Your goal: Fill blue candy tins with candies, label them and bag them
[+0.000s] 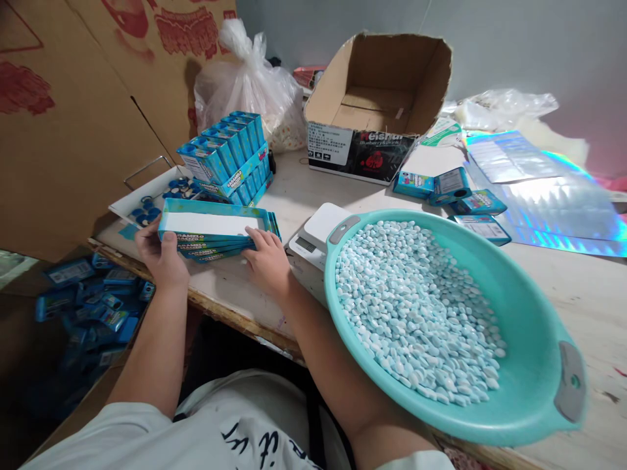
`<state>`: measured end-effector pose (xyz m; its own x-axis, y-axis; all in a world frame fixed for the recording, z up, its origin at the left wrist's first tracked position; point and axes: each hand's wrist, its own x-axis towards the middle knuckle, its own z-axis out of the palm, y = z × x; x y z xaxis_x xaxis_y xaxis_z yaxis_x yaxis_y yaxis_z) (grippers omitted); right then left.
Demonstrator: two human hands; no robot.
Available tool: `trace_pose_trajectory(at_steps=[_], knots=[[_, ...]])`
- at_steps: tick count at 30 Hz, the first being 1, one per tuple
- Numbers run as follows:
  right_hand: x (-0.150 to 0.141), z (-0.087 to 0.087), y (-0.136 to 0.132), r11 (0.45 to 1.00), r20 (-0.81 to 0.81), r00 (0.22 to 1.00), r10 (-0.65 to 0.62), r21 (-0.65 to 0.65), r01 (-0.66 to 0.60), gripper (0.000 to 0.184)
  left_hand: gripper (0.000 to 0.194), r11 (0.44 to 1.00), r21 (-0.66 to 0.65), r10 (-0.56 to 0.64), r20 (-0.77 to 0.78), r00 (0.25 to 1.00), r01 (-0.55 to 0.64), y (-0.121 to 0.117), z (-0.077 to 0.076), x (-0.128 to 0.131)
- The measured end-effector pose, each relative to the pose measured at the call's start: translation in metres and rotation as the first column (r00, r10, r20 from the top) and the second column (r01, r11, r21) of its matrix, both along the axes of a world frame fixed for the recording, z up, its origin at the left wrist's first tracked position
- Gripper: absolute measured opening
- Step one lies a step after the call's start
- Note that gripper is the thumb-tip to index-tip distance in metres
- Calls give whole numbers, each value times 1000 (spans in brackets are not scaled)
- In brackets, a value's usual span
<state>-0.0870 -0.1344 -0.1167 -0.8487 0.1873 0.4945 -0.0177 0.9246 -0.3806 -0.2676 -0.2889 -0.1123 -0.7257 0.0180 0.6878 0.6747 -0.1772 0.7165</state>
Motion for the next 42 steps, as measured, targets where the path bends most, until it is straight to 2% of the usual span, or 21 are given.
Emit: trace_pose_trajectory(at_steps=[13,24,36,42], knots=[[0,0,0,1000,-9,1000,-4,-2,4,26,46,999,34,-33,-7,999,33,0,1,2],[0,-1,0,1000,-17,1000,-2,5,2,28,56,998,-43,51,21,998,-50,0,3,2],[-1,-6,1,1000,-59,998,-7,21,8,34,44,997,68,-46,-16,999,47,0,-1,0],[-1,-5,1,1000,-62,998,-5,10,5,34,42,996,70,-60,-22,998,61,-1,-3,-2]])
